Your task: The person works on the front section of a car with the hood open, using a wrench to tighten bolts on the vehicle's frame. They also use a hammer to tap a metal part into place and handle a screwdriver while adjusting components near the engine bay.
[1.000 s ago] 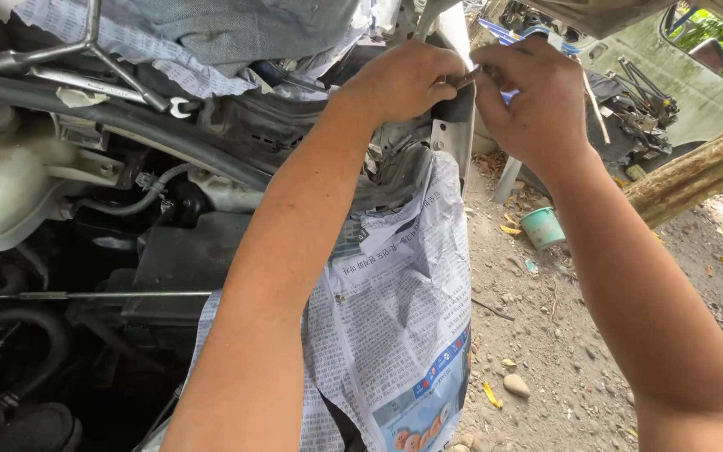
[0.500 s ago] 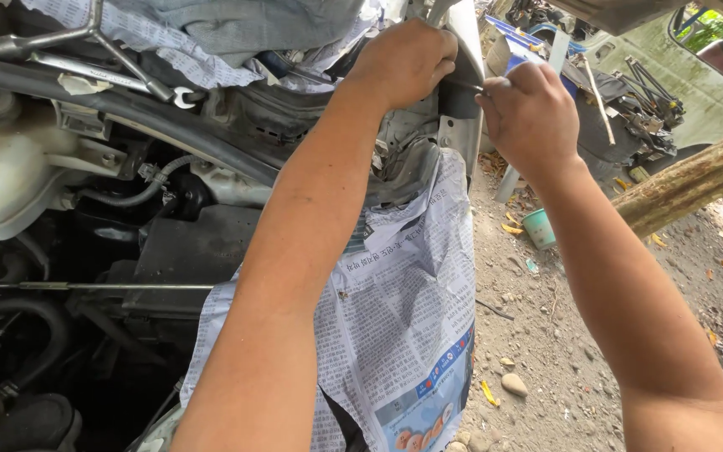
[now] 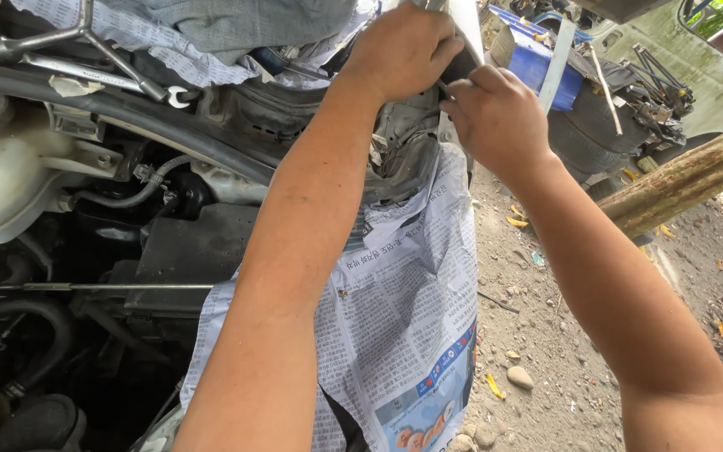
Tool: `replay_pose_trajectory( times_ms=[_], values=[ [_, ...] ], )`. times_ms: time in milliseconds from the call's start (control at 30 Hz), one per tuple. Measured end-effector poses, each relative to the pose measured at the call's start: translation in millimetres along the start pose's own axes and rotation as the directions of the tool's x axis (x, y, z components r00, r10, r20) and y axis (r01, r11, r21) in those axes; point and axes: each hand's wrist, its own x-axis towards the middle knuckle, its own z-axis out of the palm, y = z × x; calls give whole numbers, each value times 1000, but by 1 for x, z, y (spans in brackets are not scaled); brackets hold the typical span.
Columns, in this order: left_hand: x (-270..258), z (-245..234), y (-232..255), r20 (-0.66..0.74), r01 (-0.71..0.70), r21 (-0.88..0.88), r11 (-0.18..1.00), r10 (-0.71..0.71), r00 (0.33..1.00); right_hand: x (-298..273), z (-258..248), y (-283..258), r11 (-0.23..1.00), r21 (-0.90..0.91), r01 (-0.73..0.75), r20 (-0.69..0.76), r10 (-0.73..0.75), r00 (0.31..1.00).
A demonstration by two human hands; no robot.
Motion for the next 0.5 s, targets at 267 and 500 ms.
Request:
replay_pose_trajectory(
  times_ms=[267,500],
  values=[
    [-2,-7,-12,-182,-48,135,990,72,981,27,14,-24,989,63,-131,254,111,961],
    [-3,-12,-24,-349,-47,169,984,104,931,45,33,-31,943,327,-61,81,36,996]
  ],
)
